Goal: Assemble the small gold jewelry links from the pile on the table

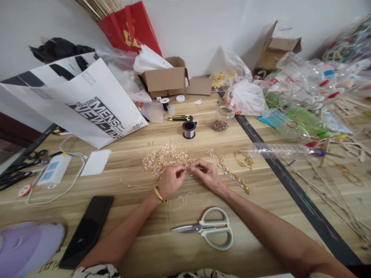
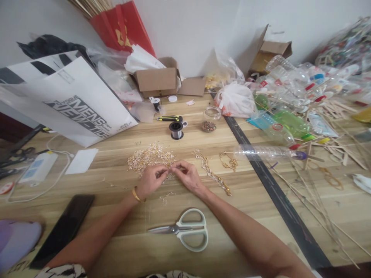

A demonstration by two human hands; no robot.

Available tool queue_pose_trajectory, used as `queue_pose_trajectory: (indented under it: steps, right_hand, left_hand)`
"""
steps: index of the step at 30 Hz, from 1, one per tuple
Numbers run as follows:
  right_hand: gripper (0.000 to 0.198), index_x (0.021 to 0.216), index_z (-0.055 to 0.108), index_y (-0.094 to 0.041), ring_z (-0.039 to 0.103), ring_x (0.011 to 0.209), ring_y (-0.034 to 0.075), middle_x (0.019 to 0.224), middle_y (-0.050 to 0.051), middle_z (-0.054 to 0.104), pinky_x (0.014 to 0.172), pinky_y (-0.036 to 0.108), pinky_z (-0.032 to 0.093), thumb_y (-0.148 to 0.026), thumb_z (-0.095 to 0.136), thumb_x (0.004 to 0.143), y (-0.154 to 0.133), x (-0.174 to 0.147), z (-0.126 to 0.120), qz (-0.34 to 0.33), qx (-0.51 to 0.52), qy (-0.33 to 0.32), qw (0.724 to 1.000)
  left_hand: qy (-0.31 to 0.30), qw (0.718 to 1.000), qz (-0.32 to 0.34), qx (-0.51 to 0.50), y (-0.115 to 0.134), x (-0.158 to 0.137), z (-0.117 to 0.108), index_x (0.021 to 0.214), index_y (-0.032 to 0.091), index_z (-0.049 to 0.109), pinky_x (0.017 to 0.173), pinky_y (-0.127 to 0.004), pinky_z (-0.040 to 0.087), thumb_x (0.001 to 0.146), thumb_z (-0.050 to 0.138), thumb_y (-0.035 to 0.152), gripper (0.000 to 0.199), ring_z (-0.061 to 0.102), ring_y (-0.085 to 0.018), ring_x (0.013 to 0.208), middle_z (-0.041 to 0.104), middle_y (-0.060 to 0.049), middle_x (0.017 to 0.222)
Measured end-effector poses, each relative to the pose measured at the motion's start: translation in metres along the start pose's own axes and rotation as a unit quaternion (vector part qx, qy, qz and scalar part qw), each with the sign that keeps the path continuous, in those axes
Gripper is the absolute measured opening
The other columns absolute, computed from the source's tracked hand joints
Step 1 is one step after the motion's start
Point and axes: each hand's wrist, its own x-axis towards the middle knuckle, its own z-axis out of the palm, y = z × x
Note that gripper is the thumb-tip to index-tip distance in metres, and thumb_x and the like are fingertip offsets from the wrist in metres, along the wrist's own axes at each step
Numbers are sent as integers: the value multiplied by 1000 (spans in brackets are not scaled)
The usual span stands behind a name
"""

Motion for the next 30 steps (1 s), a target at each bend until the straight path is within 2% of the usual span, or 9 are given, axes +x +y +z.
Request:
queue_pose_trajectory:
  steps: [5,9,18,24,30]
  right_hand:
    - [20,79,63,-16,53,61,13,70,2,61,54,24,42,-37,61,79,0,-1,1,15,20,-7,1000]
    - [23,79,63,-16,53,60,13,67,1,60,53,24,41,-39,62,78,-2,-1,1,20,31,-12,999]
    - [20,79,61,-17,52,62,13,70,1,59,52,23,40,-37,61,80,1,-1,0,17,24,-9,1000]
    - [23,79,60,-17,50,58,12,68,0,58,49,22,39,-40,61,79,5,0,1,20,22,-4,1000]
    - [24,80,59,-17,44,50,10,63,-1,53,45,22,38,-41,60,80,5,0,1,32,28,-3,999]
  left_hand:
    - [-41,996,-40,-62,2,0,1,78,14,68,65,-25,44,77,58,17,11,58,-14,68,68,-5,77]
    - [-56,986,-84,-131,3,0,3,77,14,70,64,-25,46,76,62,24,13,60,-15,66,69,-4,73]
    - [-42,961,-129,-241,-2,1,2,72,12,67,64,-25,47,71,66,29,17,60,-14,64,68,-5,71]
    - [-30,941,-157,-298,-1,2,-1,70,12,65,50,-20,40,69,68,35,23,49,-8,50,59,0,58]
    - [-36,924,-177,-336,1,3,-3,71,12,63,50,-20,42,70,67,34,23,49,-8,49,60,0,57]
